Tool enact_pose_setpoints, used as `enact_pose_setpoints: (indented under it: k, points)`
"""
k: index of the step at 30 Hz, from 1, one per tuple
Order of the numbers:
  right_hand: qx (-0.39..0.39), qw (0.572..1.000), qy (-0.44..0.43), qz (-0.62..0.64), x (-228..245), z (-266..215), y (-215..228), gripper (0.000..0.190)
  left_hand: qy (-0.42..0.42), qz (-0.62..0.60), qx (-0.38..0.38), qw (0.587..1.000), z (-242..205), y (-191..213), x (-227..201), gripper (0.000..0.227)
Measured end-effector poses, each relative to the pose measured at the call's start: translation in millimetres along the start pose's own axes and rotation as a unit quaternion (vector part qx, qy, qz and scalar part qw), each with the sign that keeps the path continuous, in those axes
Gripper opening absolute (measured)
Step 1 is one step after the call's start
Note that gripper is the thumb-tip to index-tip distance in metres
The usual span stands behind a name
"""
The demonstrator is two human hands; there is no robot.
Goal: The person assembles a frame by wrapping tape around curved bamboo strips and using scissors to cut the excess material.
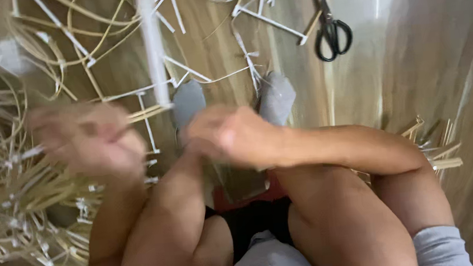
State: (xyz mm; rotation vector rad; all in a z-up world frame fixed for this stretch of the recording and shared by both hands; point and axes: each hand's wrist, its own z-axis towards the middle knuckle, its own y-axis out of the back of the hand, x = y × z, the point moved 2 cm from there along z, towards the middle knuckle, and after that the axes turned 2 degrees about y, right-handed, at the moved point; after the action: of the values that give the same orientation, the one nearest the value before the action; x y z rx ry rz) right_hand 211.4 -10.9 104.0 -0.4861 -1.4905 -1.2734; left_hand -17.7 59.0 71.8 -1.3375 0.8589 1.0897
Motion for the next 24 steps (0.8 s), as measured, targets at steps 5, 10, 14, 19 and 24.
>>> enact_pose_setpoints:
  k: [5,10,14,19,24]
  points:
    - [-0.071,0.997,0.007,0.005,-16.7,8.1,8.2,0.044,0.195,-0.132,0.042,0.971,-43.0,-39.7,36.8,0.019]
    - [-0.017,0.995,-0.085,0.043,-27.6,-8.4,-13.9,0.015,0.252,-0.086,0.109,0.958,-46.3,-69.7,40.0,0.02]
    - [-0.003,0.995,-0.089,0.045,-37.9,-17.0,-20.6,0.012,0.241,-0.026,0.136,0.961,-38.4,-88.2,42.1,0.033]
    - [-0.032,0.997,-0.066,-0.009,-33.8,-12.8,-21.7,0.015,0.267,-0.049,0.129,0.954,-36.2,-85.7,34.6,0.035]
    - [-0.025,0.997,-0.059,-0.032,-39.6,-3.5,-30.1,0.014,0.342,-0.145,0.058,0.927,-35.6,-79.2,54.7,0.028]
